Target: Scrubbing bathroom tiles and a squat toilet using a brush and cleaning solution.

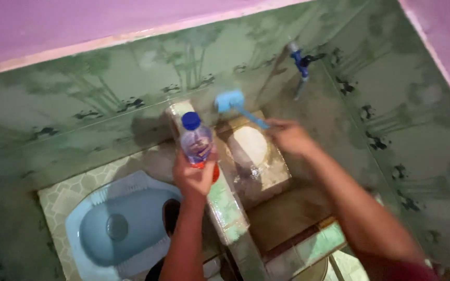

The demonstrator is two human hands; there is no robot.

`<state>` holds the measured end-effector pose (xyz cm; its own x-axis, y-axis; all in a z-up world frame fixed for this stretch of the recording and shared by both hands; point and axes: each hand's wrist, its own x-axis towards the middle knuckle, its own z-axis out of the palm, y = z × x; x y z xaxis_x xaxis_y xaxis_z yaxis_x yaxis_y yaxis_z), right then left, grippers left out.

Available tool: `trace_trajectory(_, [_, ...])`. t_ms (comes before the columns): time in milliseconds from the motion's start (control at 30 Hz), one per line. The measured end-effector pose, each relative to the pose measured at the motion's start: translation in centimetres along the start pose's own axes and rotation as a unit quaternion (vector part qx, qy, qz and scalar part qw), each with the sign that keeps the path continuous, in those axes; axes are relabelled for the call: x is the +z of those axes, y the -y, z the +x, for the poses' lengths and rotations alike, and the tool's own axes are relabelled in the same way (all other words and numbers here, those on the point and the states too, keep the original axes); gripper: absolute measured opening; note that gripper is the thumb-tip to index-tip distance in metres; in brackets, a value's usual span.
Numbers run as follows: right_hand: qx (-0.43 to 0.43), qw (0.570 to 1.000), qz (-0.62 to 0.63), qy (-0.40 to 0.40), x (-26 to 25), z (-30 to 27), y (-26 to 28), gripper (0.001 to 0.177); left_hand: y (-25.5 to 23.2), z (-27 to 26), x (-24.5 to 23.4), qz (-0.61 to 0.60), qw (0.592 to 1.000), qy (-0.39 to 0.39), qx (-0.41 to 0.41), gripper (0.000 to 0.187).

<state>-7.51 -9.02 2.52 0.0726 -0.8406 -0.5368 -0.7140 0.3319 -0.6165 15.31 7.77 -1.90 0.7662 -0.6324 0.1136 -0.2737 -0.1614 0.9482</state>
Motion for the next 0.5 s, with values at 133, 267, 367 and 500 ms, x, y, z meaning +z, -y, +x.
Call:
trace_trajectory(133, [-0.040,0.992,0.086,-0.081,-5.2,-11.4,6.3,0.045,0.0,0.6,0.2,-0.002,0.999,-0.032,0.019,0.055])
trace_trajectory(267, [0.000,0.996,-0.043,-0.074,-0.2,1.6,-2.3,0.039,-0.2,-0.3,0.6,-0.014,0.999,-0.040,0.029,0.056])
trace_trajectory(367, [0.011,0.998,0.054,-0.013,6.8,15.4,-13.9,0.038,-2.1,-0.9,0.1,0.002,1.000,-0.004,-0.012,0.049])
trace_trajectory(500, [0.096,0.976,0.191,0.048,12.7,20.8,-18.6,0.014,-1.1,-1.6,0.1,0.028,0.999,0.003,-0.035,0.052])
